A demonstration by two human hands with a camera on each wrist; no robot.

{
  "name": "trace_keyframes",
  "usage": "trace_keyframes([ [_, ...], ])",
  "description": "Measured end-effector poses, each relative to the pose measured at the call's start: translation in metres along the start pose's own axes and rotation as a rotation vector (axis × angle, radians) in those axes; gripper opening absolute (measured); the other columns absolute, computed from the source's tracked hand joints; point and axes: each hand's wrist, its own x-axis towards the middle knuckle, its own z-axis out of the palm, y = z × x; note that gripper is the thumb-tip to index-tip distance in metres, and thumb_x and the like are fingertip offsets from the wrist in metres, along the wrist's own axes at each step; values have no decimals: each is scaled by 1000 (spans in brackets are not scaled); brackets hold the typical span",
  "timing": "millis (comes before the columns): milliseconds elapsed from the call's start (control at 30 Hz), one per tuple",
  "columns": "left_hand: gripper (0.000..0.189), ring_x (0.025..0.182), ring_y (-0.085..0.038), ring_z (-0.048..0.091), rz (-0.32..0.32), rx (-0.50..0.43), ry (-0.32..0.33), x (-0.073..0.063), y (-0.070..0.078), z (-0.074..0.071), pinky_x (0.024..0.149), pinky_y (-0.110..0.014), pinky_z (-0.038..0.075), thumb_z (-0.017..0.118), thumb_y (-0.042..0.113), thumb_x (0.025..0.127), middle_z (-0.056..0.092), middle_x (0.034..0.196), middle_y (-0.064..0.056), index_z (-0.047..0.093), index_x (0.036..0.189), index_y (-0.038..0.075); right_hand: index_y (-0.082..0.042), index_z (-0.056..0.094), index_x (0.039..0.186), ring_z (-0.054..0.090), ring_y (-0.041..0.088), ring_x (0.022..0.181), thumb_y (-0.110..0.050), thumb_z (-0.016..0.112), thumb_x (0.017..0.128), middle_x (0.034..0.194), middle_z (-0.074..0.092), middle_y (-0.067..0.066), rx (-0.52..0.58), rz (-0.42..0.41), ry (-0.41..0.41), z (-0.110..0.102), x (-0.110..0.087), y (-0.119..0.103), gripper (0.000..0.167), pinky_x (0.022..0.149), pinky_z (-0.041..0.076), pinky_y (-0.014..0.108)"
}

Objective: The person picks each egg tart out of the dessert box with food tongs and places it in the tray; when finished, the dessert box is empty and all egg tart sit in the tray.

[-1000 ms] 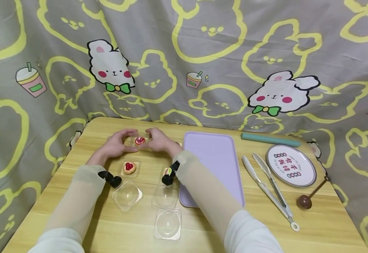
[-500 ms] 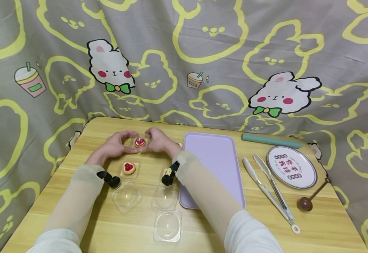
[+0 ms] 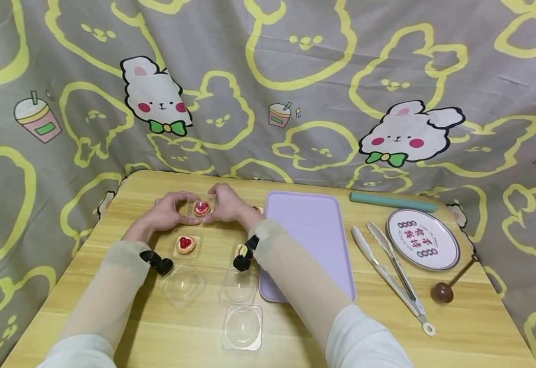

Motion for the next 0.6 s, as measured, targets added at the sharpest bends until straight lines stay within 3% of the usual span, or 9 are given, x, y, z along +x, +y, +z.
trace_keyframes([
  [67, 30, 140, -42, 42, 16, 41, 4, -1, 2, 2, 114, -69, 11, 91, 27, 87, 60, 146, -10, 80, 112, 15, 4, 56, 137, 59, 21, 111, -13, 100, 74, 127, 60, 15, -15, -18, -4, 2, 0, 1, 78, 102, 46, 23],
  [167, 29, 141, -43, 38, 17, 93, 1, -3, 2, 3, 111, -67, 14, 88, 31, 90, 57, 149, -10, 81, 113, 14, 3, 54, 140, 63, 19, 103, -12, 97, 79, 117, 65, 11, -16, -37, -47, 4, 1, 1, 76, 92, 49, 21],
  [333, 50, 136, -40, 44, 17, 66, 35, -1, -2, 3, 106, -60, 18, 93, 28, 84, 61, 146, -9, 75, 129, 12, 5, 54, 142, 64, 15, 87, -18, 91, 87, 96, 67, 5, 21, -33, -136, 1, 1, -4, 70, 78, 51, 20],
  [400, 57, 129, -37, 47, 14, 40, 54, -2, -3, 3, 103, -58, 20, 96, 27, 81, 64, 142, -8, 72, 131, 14, 5, 60, 134, 64, 14, 85, -21, 88, 90, 93, 67, 4, 25, -29, -154, -1, 2, -6, 59, 77, 51, 20],
  [500, 73, 131, -35, 50, 1, -6, 65, -3, -4, 3, 113, -62, 14, 98, 29, 77, 65, 143, -8, 66, 141, 18, 4, 68, 118, 63, 15, 79, -22, 84, 94, 87, 67, 3, 56, -23, -186, -4, 3, -6, 38, 76, 51, 22],
  [600, 81, 139, -36, 46, -6, -50, 55, -4, -5, 4, 119, -68, 0, 99, 32, 76, 61, 148, -8, 62, 147, 21, 1, 70, 106, 61, 17, 76, -19, 79, 98, 82, 65, 3, 90, -31, -224, -6, 5, -4, 23, 76, 52, 25],
])
